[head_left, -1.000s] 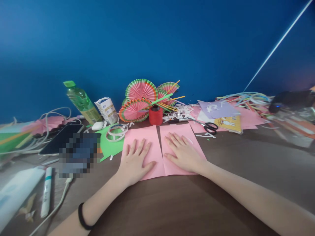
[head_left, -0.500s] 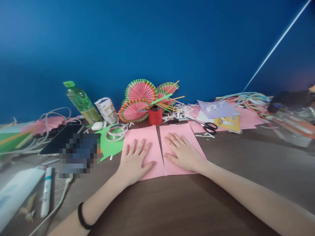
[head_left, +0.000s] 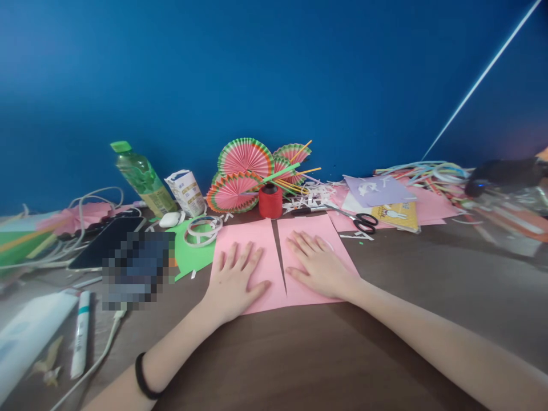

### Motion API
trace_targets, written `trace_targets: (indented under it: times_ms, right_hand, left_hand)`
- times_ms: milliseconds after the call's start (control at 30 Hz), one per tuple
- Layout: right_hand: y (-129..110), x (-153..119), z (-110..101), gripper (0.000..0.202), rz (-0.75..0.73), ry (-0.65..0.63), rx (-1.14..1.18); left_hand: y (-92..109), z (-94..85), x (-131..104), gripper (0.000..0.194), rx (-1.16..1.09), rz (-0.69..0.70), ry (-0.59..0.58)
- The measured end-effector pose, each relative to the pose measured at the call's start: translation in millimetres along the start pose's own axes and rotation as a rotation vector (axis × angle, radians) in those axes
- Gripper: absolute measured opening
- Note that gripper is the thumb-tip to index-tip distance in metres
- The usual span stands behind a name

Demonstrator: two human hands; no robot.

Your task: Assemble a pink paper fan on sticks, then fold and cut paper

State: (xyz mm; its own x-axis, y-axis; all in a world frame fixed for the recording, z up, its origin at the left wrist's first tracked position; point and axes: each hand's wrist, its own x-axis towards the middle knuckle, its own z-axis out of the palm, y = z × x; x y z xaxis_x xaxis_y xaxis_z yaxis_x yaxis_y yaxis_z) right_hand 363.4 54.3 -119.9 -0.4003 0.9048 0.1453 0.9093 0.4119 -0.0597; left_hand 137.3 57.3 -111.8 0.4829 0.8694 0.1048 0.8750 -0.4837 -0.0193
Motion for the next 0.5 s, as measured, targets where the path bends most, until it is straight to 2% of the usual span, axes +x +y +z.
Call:
trace_targets:
  times_ms: [333, 500]
  right_hand:
    - [12, -2, -2, 0.065, -0.020, 0.010, 0.014]
    - [13, 1, -3, 0.056, 0.013, 0.014, 0.053]
  left_hand:
    - [-2, -0.7, -1, 0.068, 0.013, 0.009, 0.002]
    - [-1, -1.6, -1, 0.067, 0.008, 0.006, -0.006]
